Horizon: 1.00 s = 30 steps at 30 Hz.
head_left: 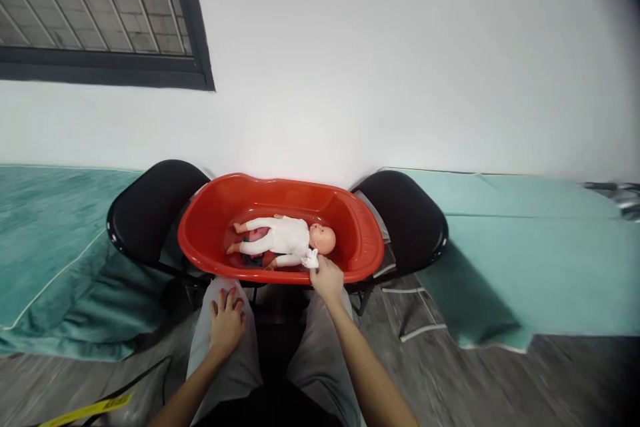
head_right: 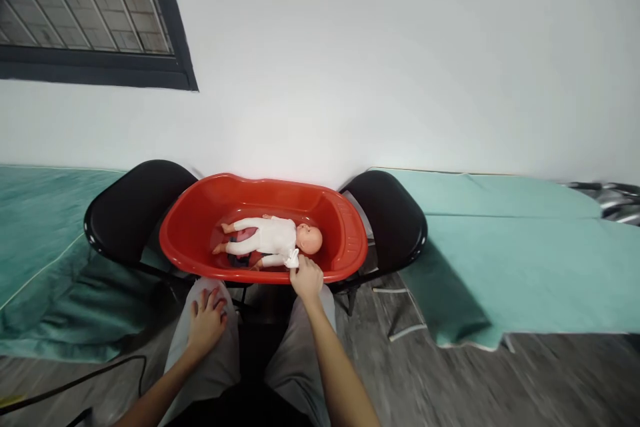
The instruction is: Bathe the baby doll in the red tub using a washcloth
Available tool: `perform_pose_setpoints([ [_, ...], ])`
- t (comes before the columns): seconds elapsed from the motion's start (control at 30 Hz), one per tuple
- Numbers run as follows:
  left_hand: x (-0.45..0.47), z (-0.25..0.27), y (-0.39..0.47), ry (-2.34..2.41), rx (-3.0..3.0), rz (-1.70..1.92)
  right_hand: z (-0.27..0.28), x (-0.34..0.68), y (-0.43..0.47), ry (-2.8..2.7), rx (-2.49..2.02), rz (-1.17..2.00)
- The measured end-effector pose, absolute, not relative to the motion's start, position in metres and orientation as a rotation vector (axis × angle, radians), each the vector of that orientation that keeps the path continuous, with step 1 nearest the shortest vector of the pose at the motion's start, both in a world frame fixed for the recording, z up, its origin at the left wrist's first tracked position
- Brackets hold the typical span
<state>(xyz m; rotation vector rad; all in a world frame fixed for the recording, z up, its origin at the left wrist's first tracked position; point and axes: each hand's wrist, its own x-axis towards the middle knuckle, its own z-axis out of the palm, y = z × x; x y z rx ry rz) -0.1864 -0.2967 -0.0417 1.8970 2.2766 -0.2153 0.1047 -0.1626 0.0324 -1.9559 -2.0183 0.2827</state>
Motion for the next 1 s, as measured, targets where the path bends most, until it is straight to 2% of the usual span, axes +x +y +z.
perform_pose_setpoints([
  [0.5,-0.2,-0.046,-0.312,2.278,1.887,-0.052,0.05,0.099,-0.17,-2.031,-2.007,0.259],
  [1.0,-0.193,-0.055,-0.302,2.343,1.938,-0.01,0.036,0.1,-0.164,-2.055,-2.038,0.134],
])
